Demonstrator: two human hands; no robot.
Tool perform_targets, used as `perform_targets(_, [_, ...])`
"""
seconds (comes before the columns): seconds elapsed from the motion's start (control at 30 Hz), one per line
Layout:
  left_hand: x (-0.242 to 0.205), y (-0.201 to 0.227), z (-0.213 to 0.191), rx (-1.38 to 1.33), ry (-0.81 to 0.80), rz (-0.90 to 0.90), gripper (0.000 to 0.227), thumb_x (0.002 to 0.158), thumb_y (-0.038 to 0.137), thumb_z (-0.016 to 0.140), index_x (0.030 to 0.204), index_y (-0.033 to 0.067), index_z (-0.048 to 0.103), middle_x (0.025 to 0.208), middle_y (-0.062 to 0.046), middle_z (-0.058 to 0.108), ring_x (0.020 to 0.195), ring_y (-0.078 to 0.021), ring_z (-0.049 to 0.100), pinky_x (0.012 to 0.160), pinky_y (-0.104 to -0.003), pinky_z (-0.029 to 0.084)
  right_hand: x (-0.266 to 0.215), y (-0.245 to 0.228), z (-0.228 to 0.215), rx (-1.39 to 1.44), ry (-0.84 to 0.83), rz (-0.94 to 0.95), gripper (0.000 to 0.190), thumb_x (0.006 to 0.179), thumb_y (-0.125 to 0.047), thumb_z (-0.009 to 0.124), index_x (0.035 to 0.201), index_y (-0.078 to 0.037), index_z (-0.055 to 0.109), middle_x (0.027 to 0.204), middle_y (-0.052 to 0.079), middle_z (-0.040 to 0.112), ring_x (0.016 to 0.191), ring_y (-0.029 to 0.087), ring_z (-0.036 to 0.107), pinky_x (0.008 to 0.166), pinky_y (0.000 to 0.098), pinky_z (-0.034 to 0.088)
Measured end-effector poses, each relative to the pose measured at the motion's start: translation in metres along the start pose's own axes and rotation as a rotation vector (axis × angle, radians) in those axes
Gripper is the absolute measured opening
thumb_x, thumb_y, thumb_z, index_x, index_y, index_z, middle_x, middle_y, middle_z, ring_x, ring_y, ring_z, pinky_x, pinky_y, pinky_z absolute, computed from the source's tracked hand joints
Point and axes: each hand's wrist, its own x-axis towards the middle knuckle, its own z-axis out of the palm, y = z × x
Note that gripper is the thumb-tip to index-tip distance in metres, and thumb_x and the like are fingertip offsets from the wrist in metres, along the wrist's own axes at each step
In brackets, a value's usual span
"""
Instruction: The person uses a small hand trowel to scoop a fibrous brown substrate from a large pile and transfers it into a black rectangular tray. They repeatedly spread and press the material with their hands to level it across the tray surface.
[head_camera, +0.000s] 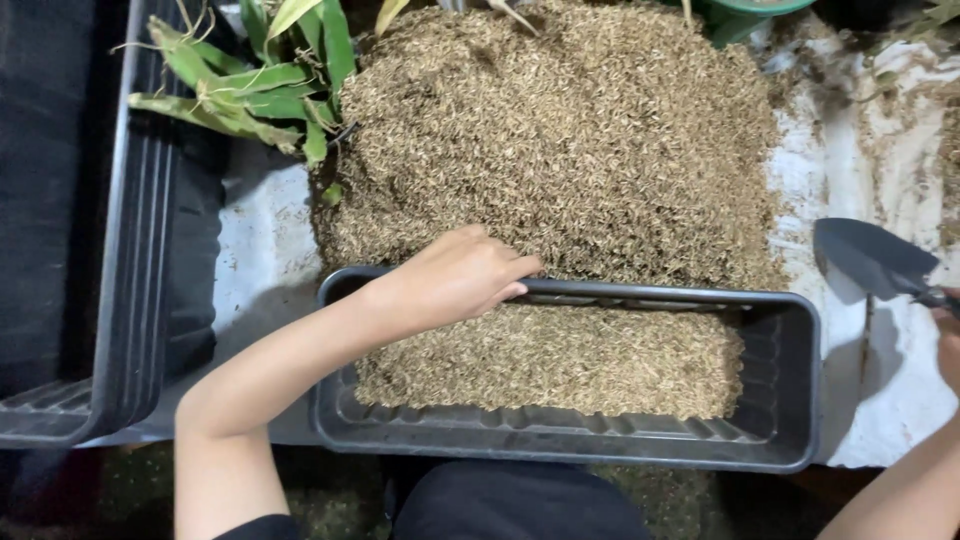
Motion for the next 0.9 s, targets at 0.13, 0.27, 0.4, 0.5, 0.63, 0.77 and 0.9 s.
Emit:
perform_targets(0.13, [-0.005, -0.002, -0.008, -0.059, -0.066, -0.092, 0.018, 0.099, 0.019, 0.062, 0.112, 0.0077, 0.066, 0.073, -0.004, 0.07, 0.061, -0.0159, 0.068, 0.083, -0.041, 0.056, 0.021, -0.063, -0.007, 0.12, -0.005, 0.045, 0.024, 0.112, 0.01, 0.063, 0.136, 0.012, 0.065, 0.129, 0.029, 0.06, 0.118, 0.043, 0.058, 0.101, 0.0476, 0.046])
perform_targets(0.27, [-0.002, -0.005, -0.008, -0.093, -0.128, -0.126, 0.009, 0.101, 0.02, 0.06, 0.1, 0.013, 0.066, 0.071, 0.002, 0.067, 0.058, -0.0117, 0.062, 0.084, -0.037, 0.055, 0.105, -0.209, 0.01, 0.084, -0.098, -0.045, 0.021, 0.106, -0.007, 0.072, 0.123, 0.004, 0.07, 0.113, 0.019, 0.072, 0.103, 0.034, 0.066, 0.091, 0.0416, 0.046])
perform_targets(0.4, [-0.001, -0.003, -0.01, -0.127, -0.179, -0.171, 0.01, 0.101, 0.02, 0.057, 0.103, 0.0133, 0.064, 0.075, 0.001, 0.067, 0.056, -0.01, 0.059, 0.067, -0.03, 0.053, 0.154, -0.287, 0.035, 0.13, -0.182, 0.045, 0.028, 0.099, 0.003, 0.058, 0.126, 0.004, 0.061, 0.119, 0.021, 0.066, 0.106, 0.038, 0.055, 0.089, 0.0476, 0.038])
perform_targets(0.5, [-0.002, -0.002, -0.015, -0.165, -0.22, -0.203, 0.01, 0.103, 0.02, 0.054, 0.102, 0.0143, 0.062, 0.074, 0.002, 0.062, 0.052, -0.0085, 0.05, 0.045, -0.021, 0.046, 0.163, -0.291, 0.038, 0.055, -0.189, 0.079, 0.029, 0.099, -0.001, 0.056, 0.127, -0.002, 0.063, 0.122, 0.017, 0.067, 0.11, 0.038, 0.049, 0.087, 0.0475, 0.026])
perform_targets(0.63, [-0.002, -0.004, -0.013, -0.196, -0.242, -0.212, 0.012, 0.103, 0.02, 0.052, 0.105, 0.0159, 0.063, 0.075, 0.003, 0.061, 0.049, -0.0064, 0.044, 0.04, -0.019, 0.039, 0.161, -0.294, 0.026, 0.144, -0.232, 0.132, 0.028, 0.101, -0.006, 0.058, 0.128, -0.004, 0.062, 0.127, 0.015, 0.065, 0.123, 0.036, 0.048, 0.102, 0.0571, 0.021])
perform_targets(0.77, [-0.001, -0.004, -0.012, -0.218, -0.247, -0.226, 0.013, 0.102, 0.023, 0.052, 0.107, 0.0165, 0.063, 0.071, 0.005, 0.06, 0.046, -0.0053, 0.038, 0.038, -0.019, 0.031, 0.164, -0.304, 0.01, 0.156, -0.277, 0.217, 0.028, 0.102, -0.011, 0.058, 0.129, -0.004, 0.059, 0.132, 0.018, 0.061, 0.131, 0.038, 0.043, 0.109, 0.0644, 0.014])
perform_targets(0.9, [0.0, -0.003, -0.007, -0.2, -0.221, -0.205, 0.015, 0.1, 0.021, 0.051, 0.111, 0.0166, 0.061, 0.074, 0.004, 0.061, 0.049, -0.0059, 0.042, 0.041, -0.019, 0.037, 0.166, -0.296, 0.002, 0.141, -0.263, 0.18, 0.031, 0.104, -0.007, 0.057, 0.133, 0.002, 0.059, 0.128, 0.025, 0.06, 0.125, 0.04, 0.045, 0.098, 0.0605, 0.028])
